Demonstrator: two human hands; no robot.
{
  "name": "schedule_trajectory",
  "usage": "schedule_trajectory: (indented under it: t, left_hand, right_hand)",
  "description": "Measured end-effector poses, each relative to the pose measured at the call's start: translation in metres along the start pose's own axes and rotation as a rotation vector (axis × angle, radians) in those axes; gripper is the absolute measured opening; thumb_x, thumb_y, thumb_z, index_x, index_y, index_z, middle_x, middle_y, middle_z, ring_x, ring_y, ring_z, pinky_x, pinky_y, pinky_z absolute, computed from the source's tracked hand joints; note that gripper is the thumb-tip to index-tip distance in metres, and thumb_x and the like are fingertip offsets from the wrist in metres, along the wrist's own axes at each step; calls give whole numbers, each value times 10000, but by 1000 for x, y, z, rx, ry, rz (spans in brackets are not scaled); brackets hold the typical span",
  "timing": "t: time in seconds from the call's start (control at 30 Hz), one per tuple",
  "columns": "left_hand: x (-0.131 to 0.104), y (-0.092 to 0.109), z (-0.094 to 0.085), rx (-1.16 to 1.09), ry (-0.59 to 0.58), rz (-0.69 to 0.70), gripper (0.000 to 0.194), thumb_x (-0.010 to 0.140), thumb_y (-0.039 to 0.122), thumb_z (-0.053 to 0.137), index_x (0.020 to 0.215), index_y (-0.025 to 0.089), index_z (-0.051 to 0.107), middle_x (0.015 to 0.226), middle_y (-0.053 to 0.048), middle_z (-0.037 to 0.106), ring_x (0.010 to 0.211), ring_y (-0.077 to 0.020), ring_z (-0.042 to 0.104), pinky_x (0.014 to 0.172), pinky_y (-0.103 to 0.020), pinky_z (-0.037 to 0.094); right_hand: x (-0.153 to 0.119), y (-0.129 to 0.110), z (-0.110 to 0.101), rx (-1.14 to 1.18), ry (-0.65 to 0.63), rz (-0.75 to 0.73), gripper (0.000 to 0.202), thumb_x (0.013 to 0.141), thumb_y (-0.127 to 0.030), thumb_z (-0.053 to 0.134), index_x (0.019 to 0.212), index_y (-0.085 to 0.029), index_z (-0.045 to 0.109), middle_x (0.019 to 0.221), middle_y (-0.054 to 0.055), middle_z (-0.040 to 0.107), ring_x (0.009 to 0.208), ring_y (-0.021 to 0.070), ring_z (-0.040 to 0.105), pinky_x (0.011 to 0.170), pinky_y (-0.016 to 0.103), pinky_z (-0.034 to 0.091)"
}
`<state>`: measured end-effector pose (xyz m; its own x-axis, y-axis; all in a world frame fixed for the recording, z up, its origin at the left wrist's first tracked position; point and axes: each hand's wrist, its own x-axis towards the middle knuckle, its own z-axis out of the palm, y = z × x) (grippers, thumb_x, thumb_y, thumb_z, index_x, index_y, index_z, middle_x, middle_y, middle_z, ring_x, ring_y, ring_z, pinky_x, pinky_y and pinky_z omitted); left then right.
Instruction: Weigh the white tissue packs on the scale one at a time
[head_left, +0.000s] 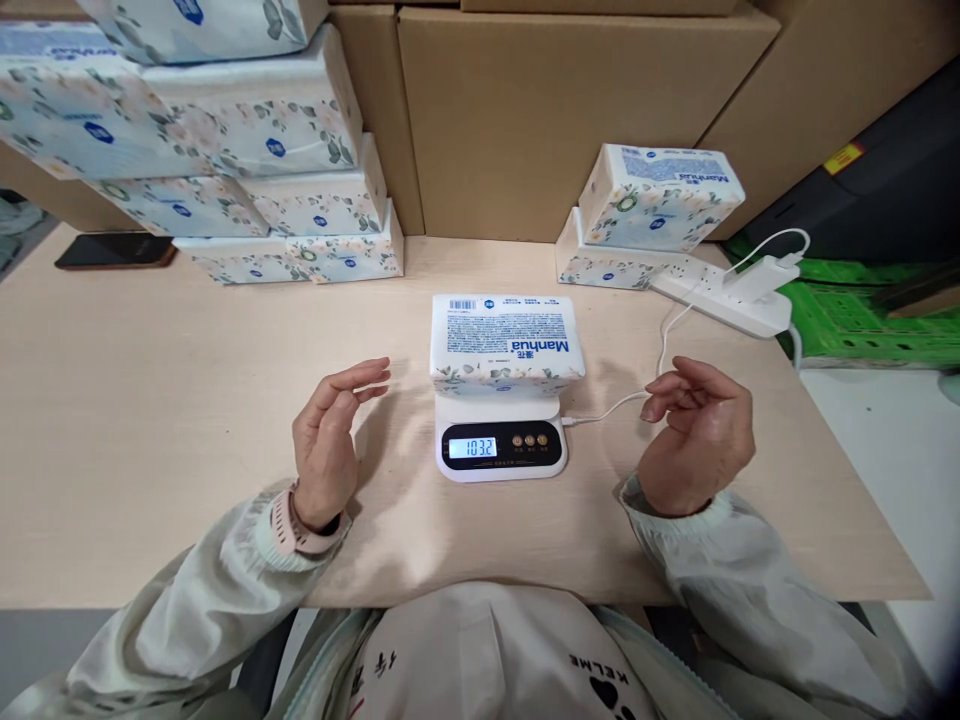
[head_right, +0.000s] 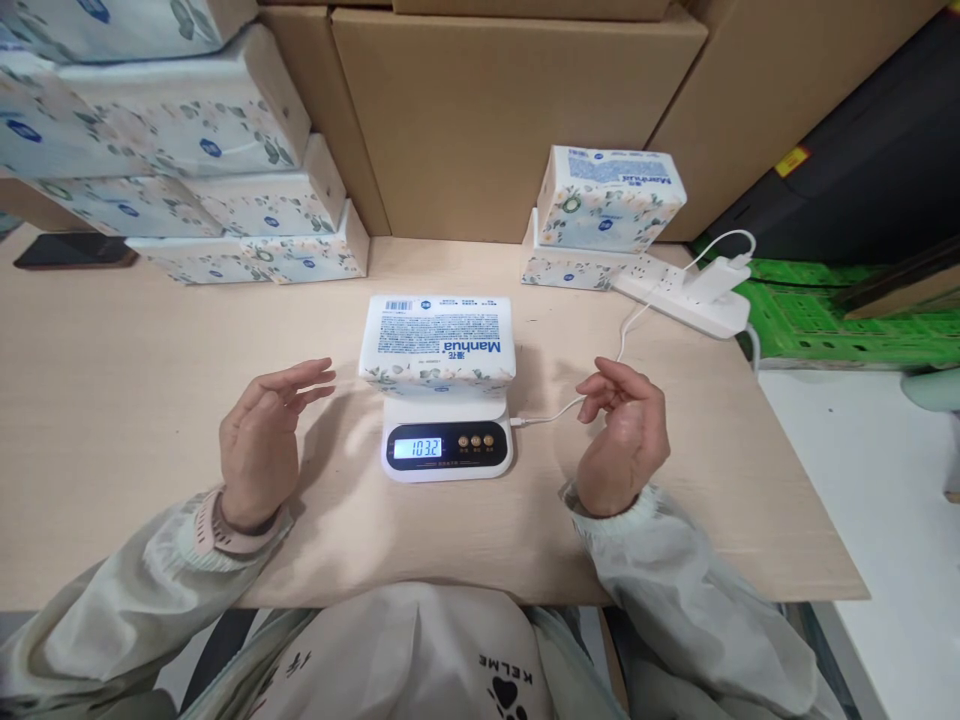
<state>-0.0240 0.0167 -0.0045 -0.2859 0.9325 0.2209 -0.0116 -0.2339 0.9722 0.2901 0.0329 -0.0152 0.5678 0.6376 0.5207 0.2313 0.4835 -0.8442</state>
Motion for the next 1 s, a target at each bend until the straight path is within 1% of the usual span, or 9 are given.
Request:
schedule_trajectory:
  t: [0.33,0.43,0.53,0.63,0.7,0.8,0.9,0.93,1.0]
  left_hand:
    - [0,-1,0,4,-3,7,252,1011,406,640,1043,225,812,1254,-98,788,1168,-256,740,977,-387,614]
    - [0,-2,-1,4,-4,16,262,1009,423,651,1052,230,824,1235,-93,796,1178,-264,741,971,-389,623]
    - [0,-3,-2,6,-44,30,287,1026,448,654,1101,233,830,1257,-90,792,1240,-280,725,1023,-417,622]
    - [4,-4,-2,27,-201,11,356,1050,470,653,1311,268,787,1490,-74,692,1461,-299,601,1224,-490,520]
    - [7,-5,3,36,-322,-47,470,1058,501,648,1491,319,680,1671,-38,530,1605,-308,439,1348,-543,372]
    - [14,-3,16,4,-457,-129,616,1059,578,615,1633,377,522,1779,17,344,1692,-322,253,1408,-591,218]
    - [19,5,29,-57,-564,-99,616,1062,590,587,1629,356,531,1770,13,367,1706,-314,204,1428,-565,171]
    - [22,10,31,-79,-560,-65,587,1059,579,596,1595,339,575,1747,1,414,1700,-311,229,1430,-548,183]
    - [30,19,28,-122,-474,22,501,1054,564,612,1477,306,684,1672,-10,527,1675,-310,309,1425,-522,241]
  right_hand:
    - [-2,-4,-1,-69,-58,-12,359,1025,-531,546,1038,-286,809,810,45,677,587,179,493,599,363,378]
    - [0,-3,-4,-87,-113,-27,363,1044,-519,539,1047,-286,816,826,38,686,601,174,500,616,364,394]
    - [4,-4,-8,-194,-269,55,368,1049,-532,558,1079,-270,815,901,40,744,702,189,576,706,385,475]
    - [9,-6,-6,-248,-466,276,471,1029,-635,557,1217,-270,788,1166,69,803,1021,255,702,990,490,554]
    - [13,-10,-2,-220,-557,404,562,996,-707,564,1328,-293,748,1363,76,762,1264,305,685,1182,577,494]
    - [18,-21,8,-223,-710,460,626,972,-760,561,1458,-380,671,1557,28,657,1505,347,547,1340,661,318]
    - [28,-41,24,-227,-919,427,612,1003,-749,513,1548,-475,569,1653,-54,567,1621,353,404,1376,699,222]
    - [32,-49,33,-213,-986,417,607,1018,-731,499,1573,-487,535,1668,-71,548,1633,348,385,1376,701,227]
    - [41,-64,57,-160,-1124,409,607,1045,-681,484,1613,-467,485,1685,-76,527,1628,325,403,1381,675,260]
